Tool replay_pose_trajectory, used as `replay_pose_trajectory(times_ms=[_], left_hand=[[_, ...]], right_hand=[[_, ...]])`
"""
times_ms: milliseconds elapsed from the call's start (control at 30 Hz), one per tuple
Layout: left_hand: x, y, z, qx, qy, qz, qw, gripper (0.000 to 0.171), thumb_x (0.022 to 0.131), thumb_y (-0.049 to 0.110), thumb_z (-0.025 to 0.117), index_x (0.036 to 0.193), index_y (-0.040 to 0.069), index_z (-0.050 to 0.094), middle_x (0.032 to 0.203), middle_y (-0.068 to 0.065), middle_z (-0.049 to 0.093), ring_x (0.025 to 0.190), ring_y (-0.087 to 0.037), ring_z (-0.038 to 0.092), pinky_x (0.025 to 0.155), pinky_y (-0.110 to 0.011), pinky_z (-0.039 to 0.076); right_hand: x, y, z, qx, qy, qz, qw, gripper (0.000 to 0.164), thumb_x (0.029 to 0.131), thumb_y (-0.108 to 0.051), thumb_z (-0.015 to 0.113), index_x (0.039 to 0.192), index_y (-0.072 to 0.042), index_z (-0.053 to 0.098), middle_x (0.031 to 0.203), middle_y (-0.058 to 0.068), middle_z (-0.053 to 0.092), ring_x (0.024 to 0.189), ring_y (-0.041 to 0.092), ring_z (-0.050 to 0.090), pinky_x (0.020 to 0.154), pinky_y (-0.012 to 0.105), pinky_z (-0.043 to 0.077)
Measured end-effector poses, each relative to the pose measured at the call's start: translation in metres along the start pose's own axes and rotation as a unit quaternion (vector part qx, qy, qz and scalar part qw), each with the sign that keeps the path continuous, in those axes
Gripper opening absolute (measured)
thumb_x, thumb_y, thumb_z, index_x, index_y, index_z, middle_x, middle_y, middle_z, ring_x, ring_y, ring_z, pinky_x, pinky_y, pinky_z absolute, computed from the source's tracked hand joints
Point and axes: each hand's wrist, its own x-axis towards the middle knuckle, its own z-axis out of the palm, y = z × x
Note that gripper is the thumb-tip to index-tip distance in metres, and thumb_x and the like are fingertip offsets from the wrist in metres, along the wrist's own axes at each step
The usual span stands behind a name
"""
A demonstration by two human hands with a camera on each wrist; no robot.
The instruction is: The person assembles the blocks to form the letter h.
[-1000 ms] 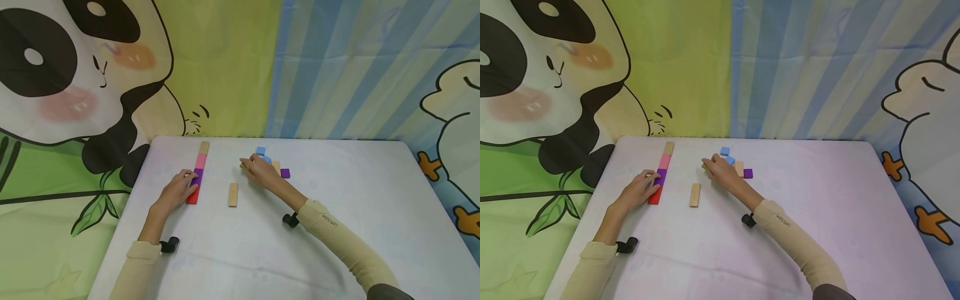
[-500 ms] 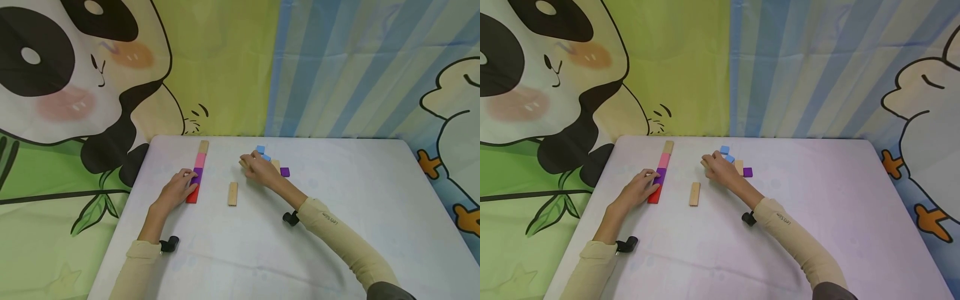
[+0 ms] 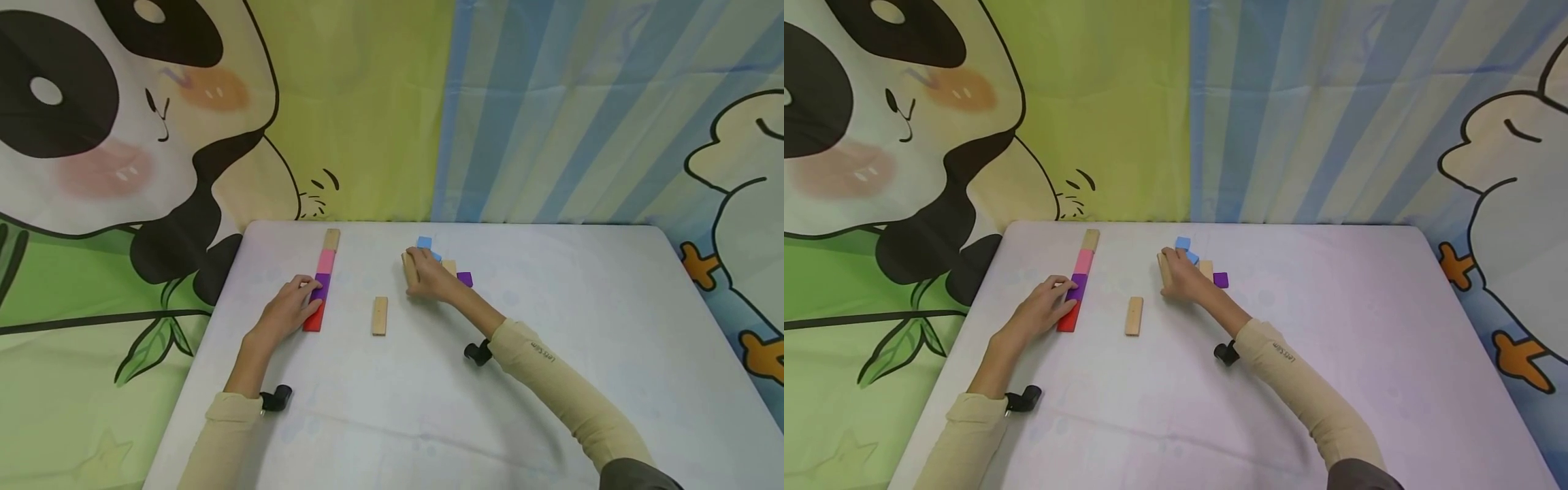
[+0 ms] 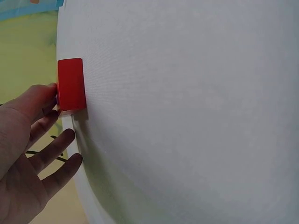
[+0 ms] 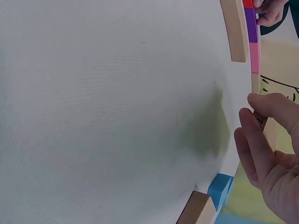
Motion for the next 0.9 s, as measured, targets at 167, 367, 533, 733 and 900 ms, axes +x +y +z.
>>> replay_pose_trajectory(times_ms=[167,367,533,733,900], left_hand=[[-0.0012,-0.0006,0.0002,0.002,0.002,0.005,1.0000,0.046,0.096,0.028,0.061,0.138,0.012,0.051,0.141,-0.011,0.043,0.129,-0.031,0.043,0.104,-0.053,0.046],[-0.0017,0.0004,-0.0005,0.002,0.006,0.006,1.0000,0.046,0.096,0.027,0.061,0.138,0.012,0.052,0.141,-0.011,0.043,0.129,-0.031,0.043,0.104,-0.053,0.046],[-0.0003,0.0012,-0.0015,0.002,0.001,0.000,1.0000,0.047,0.095,0.029,0.061,0.138,0.013,0.051,0.142,-0.010,0.043,0.131,-0.031,0.042,0.104,-0.053,0.046],[0.0004,0.0017,-0.0017,0.002,-0.003,-0.004,1.0000,0.047,0.095,0.030,0.061,0.139,0.013,0.051,0.142,-0.011,0.042,0.131,-0.032,0.041,0.104,-0.053,0.046],[0.0002,0.0022,-0.0018,0.003,-0.002,-0.004,1.0000,0.047,0.095,0.030,0.061,0.139,0.013,0.051,0.142,-0.011,0.042,0.131,-0.031,0.042,0.104,-0.053,0.046]], right_hand=[[-0.0004,-0.0001,0.0009,-0.016,0.002,-0.012,1.000,0.086,0.074,-0.007,0.081,0.143,0.004,0.030,0.145,0.025,0.036,0.122,0.035,0.049,0.101,0.046,0.049],[-0.0007,0.0011,0.0013,-0.064,0.011,-0.029,0.997,0.086,0.077,-0.024,0.083,0.144,0.004,0.036,0.143,0.025,0.043,0.127,0.036,0.050,0.106,0.046,0.046],[-0.0002,0.0020,0.0004,-0.084,0.015,-0.045,0.995,0.090,0.079,-0.035,0.080,0.147,0.003,0.034,0.146,0.025,0.040,0.131,0.035,0.047,0.107,0.045,0.045],[0.0010,0.0004,0.0003,-0.071,0.004,-0.064,0.995,0.090,0.079,-0.034,0.080,0.147,0.005,0.034,0.143,0.023,0.043,0.109,0.026,0.054,0.091,0.038,0.052],[0.0043,-0.0019,0.0014,-0.066,-0.011,-0.058,0.996,0.090,0.080,-0.036,0.079,0.147,0.004,0.034,0.143,0.022,0.043,0.099,0.021,0.055,0.082,0.032,0.052]])
